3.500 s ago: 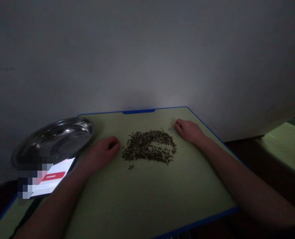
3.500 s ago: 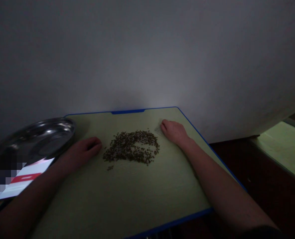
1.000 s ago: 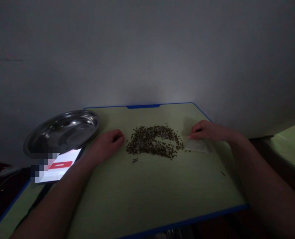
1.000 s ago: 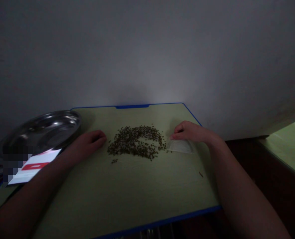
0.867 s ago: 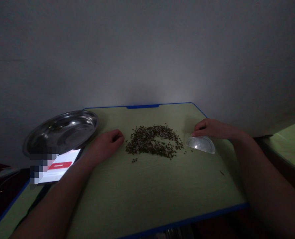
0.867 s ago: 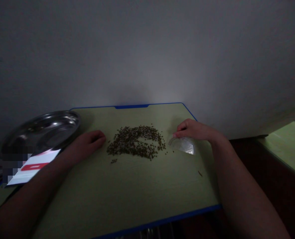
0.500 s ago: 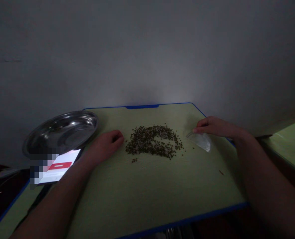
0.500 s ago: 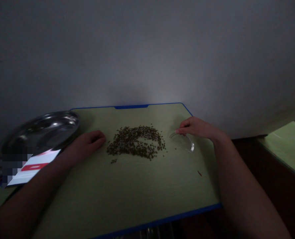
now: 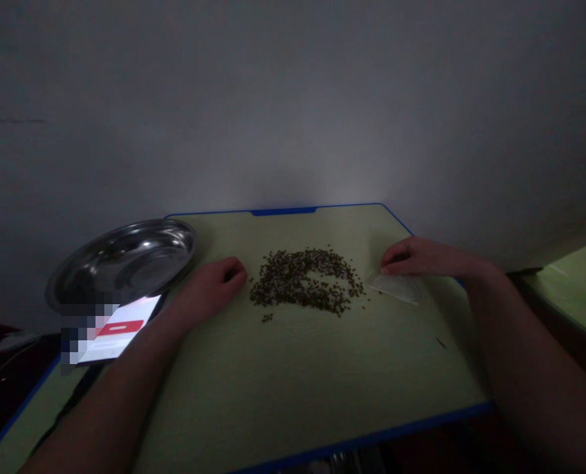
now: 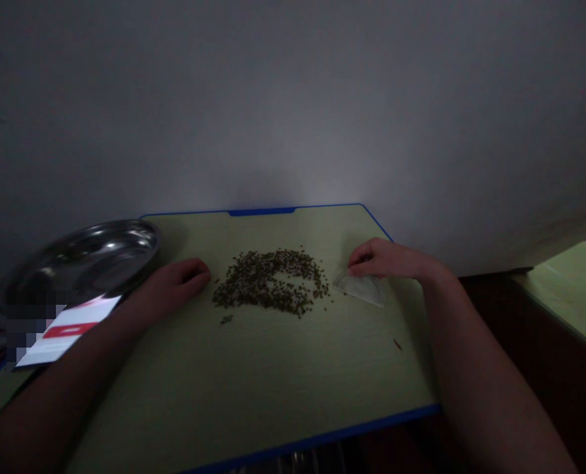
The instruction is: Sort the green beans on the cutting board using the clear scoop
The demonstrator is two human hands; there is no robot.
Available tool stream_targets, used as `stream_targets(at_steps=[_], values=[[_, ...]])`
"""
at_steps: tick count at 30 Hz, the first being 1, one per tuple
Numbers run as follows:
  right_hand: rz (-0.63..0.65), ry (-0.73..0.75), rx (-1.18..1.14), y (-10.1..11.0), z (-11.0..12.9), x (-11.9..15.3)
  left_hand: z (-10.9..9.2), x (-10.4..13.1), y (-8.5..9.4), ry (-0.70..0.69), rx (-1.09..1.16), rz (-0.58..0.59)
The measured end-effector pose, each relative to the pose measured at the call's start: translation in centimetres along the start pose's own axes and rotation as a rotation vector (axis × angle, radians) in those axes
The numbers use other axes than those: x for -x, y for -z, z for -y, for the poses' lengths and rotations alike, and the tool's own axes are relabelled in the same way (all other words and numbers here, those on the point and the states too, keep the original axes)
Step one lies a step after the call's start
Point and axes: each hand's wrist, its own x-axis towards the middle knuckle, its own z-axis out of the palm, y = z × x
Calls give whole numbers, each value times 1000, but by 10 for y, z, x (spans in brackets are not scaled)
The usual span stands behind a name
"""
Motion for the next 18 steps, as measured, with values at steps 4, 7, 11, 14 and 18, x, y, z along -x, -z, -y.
stream_targets(at_steps=[4,7,11,14,18], values=[[58,-34,-74,-2,-1,2,1,-1,-1,0,-3,3],[71,-28,-98,-3,-2,1,0,-1,0,-5,3,-1],[103,8,-100,-8,2,-2,0,1,0,-10,9,-7],[167,66,-74,-14,9,-4,1,1,0,-4,10,-5],[207,145,-79,-19,18,-4,-1,1,0,3,5,-7]])
